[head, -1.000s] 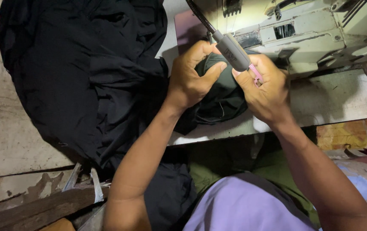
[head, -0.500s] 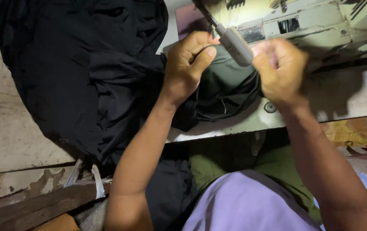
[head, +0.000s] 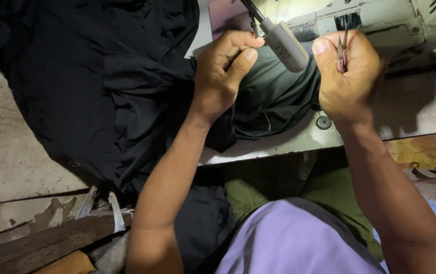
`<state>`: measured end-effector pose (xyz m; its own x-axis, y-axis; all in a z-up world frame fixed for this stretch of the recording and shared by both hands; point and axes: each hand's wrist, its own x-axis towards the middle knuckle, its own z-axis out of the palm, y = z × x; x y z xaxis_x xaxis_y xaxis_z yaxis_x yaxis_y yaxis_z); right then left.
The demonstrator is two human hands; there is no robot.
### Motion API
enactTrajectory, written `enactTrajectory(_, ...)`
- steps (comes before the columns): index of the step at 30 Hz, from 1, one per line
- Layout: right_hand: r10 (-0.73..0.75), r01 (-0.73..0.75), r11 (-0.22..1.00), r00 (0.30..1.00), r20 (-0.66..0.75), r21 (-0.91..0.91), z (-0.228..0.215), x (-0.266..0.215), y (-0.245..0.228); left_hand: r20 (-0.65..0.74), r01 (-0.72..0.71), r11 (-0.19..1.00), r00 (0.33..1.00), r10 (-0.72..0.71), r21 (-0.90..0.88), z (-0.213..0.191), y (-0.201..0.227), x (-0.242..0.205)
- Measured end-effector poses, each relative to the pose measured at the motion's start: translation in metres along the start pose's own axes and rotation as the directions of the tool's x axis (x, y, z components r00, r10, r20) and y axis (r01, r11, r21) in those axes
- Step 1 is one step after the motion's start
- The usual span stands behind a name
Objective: Trimming loose threads from a black garment using small scissors at a sewing station
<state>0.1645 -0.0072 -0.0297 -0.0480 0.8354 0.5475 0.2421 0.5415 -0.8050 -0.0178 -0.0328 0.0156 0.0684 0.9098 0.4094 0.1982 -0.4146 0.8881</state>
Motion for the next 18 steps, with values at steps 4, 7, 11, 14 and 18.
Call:
enactTrajectory(4, -0.005, 0.005, 1.000, 1.000, -0.020, 0.002, 0.0010, -0.0005, 0.0044, -0.001, 0.003, 1.000, 1.000, -0.003, -0.020, -0.0003, -0.0008, 0.0000)
enactTrajectory(7, 0.006, -0.006, 1.000, 1.000, -0.006, -0.001, 0.0002, -0.0002, -0.0016, 0.000, 0.000, 0.999, 1.000, 0.000, -0.034, -0.0008, 0.0009, 0.0004)
enactTrajectory(11, -0.003, 0.001, 0.998, 1.000, -0.023, -0.056, 0.0000, -0.0009, 0.0023, 0.012, 0.026, 0.999, 1.000, -0.025, -0.035, -0.0019, 0.0037, 0.0005)
enactTrajectory(14, -0.008, 0.005, 0.997, 0.999, -0.040, -0.079, 0.0007, -0.0012, 0.0056, 0.014, 0.032, 0.999, 0.999, -0.031, -0.018, -0.0029, 0.0030, 0.0007)
enactTrajectory(18, -0.014, 0.013, 0.999, 0.999, -0.034, -0.034, 0.0014, -0.0008, 0.0078, 0.030, 0.022, 1.000, 0.999, -0.022, -0.006, -0.0037, 0.0035, 0.0013)
